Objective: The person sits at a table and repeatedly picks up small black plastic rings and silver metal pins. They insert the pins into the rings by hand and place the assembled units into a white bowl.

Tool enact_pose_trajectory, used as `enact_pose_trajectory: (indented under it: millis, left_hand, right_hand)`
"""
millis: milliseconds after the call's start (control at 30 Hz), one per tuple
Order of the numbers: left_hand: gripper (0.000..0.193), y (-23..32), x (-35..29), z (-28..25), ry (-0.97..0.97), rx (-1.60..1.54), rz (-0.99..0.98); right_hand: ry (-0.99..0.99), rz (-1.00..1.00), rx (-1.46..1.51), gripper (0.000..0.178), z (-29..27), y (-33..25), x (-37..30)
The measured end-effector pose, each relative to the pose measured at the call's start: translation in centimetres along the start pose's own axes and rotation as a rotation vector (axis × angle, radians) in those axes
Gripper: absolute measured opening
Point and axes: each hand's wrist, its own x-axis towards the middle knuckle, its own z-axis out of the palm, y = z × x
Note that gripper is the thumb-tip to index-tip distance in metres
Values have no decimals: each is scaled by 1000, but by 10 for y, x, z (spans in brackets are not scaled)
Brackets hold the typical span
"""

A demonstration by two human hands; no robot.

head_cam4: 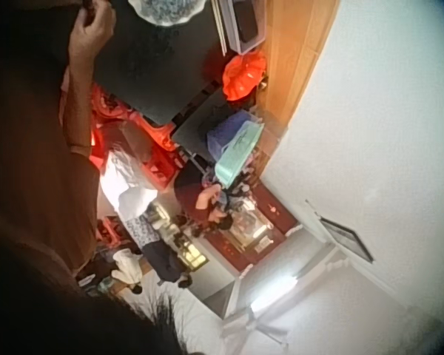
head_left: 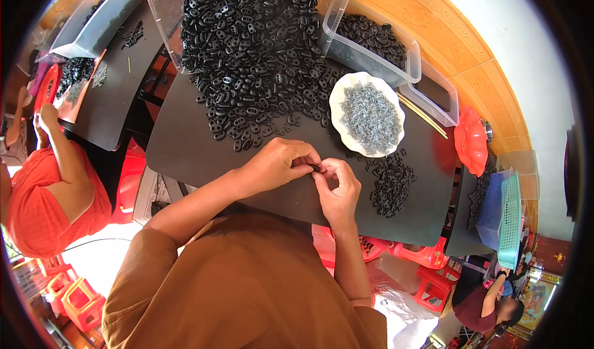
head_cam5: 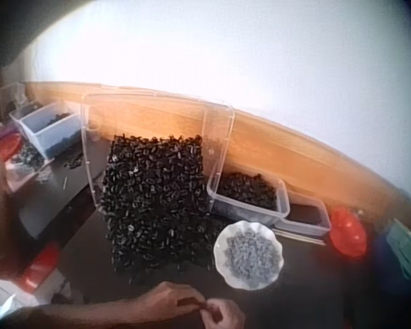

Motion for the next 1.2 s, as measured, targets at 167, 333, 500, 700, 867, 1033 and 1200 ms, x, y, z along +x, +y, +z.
enact_pose_trajectory:
  millis: [167, 333, 500, 700, 867, 1033, 1200]
  left_hand:
    - [12, 0, -1, -1, -36, 34, 22]
    - [11, -5, -4, 2, -25, 41, 32]
    - [11, -7, -5, 3, -22, 39, 39]
    - [11, -1, -4, 2, -25, 64, 16]
    - [10, -6, -5, 3, -31, 53, 35]
    - [10, -6, -5, 3, -33, 58, 69]
    - [11, -8, -6, 4, -33, 51, 86]
  right_hand:
    - [-28, -28, -36, 28, -3, -1, 0]
    - [-34, -35, -63, 27, -4, -3, -1]
    - [-19, -20, -49, 24, -4, -6, -1]
    - [-4, -43, -21, 22, -3, -8, -1]
    - [16, -141, 1, 18, -4, -7, -1]
    - [-23, -194, -58, 17, -6, -6, -1]
    - [-48, -199, -70, 17, -7, -6, -2]
